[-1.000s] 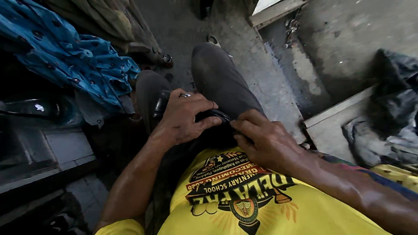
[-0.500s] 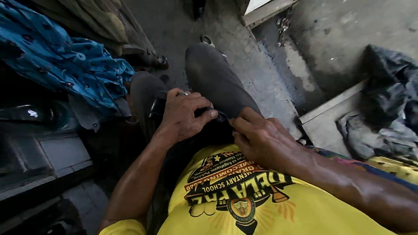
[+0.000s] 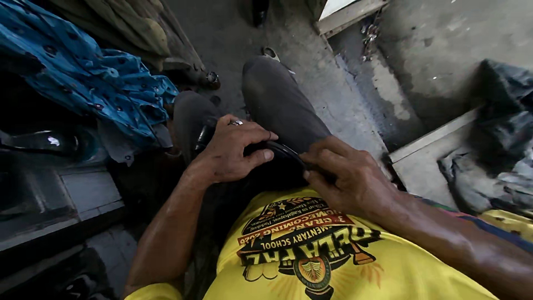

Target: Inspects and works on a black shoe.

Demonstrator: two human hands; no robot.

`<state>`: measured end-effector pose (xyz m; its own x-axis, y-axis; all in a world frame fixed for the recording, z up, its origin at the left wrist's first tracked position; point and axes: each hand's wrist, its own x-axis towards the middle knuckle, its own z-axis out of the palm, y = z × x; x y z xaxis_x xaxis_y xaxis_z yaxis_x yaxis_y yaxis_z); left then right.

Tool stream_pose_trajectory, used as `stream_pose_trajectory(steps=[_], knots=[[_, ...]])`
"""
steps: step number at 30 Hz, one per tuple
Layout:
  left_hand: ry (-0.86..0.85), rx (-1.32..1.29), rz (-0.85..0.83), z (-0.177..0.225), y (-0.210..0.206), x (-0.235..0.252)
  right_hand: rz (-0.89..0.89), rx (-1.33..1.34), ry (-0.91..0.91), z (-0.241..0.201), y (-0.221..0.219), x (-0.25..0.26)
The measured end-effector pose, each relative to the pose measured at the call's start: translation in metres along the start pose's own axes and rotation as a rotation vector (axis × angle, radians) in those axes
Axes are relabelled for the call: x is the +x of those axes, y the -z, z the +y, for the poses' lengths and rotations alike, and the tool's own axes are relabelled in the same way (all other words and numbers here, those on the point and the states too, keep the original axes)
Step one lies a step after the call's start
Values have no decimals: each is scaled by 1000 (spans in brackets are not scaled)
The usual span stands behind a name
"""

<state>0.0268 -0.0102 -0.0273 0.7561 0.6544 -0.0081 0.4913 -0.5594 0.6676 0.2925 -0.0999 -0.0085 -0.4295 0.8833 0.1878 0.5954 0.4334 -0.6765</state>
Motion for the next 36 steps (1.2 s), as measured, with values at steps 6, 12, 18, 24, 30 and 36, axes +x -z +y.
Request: stream_pose_trajectory(steps=[6,12,18,24,30,36], knots=[[26,-2,0,2,1,-1,-42,66,69,12,-9,12],[32,-3,14,0,-2,1,-45,1,56,11,-15,14],[33,22,69,1,-10,4,-99,-63,-23,5,-12,15],[28,32,96,1,-14,8,-78,-103,-42,3,-5,-1],[65,94,31,13,-13,14,-97,-109,-88,-2,-3,-7],[100,23,-13,14,-15,22,-98,-79,-132,-7,9,-24]])
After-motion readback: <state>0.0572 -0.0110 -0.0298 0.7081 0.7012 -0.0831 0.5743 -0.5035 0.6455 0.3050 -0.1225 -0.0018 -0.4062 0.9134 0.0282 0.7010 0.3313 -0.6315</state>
